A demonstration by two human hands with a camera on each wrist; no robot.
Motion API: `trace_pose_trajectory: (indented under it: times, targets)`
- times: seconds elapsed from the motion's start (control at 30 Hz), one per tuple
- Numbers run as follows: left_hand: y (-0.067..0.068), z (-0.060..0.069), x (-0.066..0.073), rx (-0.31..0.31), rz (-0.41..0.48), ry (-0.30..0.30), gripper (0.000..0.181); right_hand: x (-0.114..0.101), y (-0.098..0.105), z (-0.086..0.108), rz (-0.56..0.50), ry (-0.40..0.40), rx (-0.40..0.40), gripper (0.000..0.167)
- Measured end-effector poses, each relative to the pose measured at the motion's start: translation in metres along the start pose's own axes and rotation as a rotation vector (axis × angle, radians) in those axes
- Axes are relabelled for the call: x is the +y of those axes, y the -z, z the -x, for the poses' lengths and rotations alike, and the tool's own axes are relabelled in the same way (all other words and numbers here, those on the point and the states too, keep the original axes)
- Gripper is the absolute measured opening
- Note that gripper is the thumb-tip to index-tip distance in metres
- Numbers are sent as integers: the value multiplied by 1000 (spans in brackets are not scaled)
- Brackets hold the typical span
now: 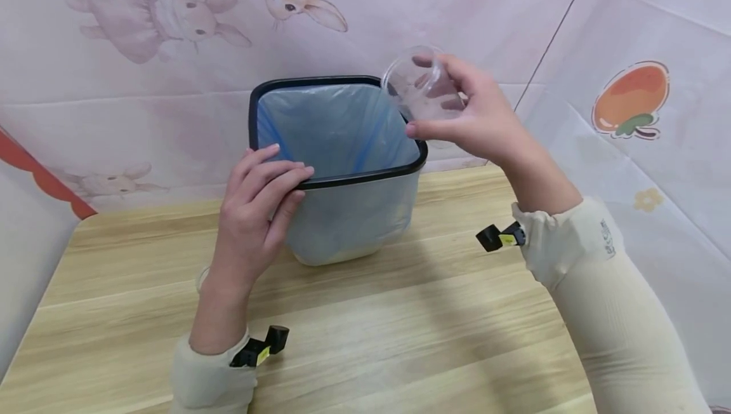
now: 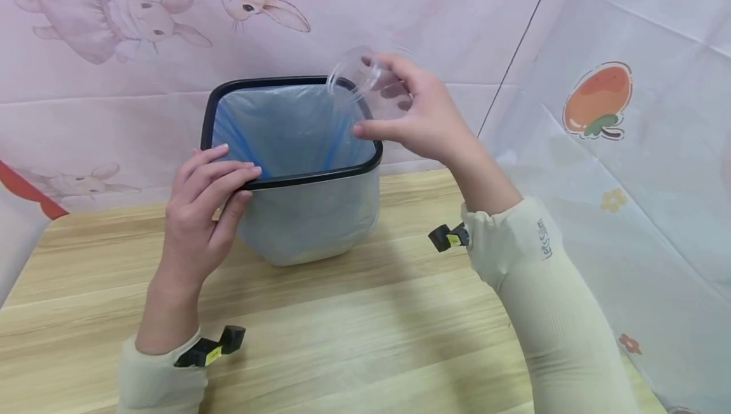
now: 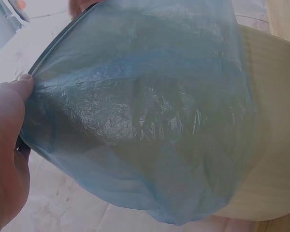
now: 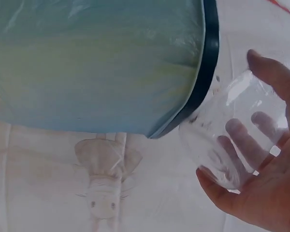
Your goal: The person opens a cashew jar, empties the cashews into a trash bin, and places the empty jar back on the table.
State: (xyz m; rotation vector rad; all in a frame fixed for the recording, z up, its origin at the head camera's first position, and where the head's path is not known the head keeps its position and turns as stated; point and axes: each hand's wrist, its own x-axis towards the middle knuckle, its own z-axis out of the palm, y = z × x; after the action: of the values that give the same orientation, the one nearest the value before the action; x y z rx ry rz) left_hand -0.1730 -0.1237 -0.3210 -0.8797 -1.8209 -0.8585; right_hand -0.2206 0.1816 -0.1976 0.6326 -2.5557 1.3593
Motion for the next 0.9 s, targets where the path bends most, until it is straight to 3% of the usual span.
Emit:
trace_pose_trajectory:
  times: [0.17,0.33,0.6,0.73,0.9]
  targets:
    - [0,0,0,1,0,6,30,16,7,12,-350,-38,51,74]
    - [0,0,1,4,1,7,31,32,13,22,-572,-1,73,66]
    - [0,1,1,4,-2,15,31,54,11,40,-708,13,87,56]
    - [0,1,1,3,-1,17,31,71,5,51,-833,30,92,57]
    - [0,0,2,8,6,17,31,95,-8,69,-988,54,37,62]
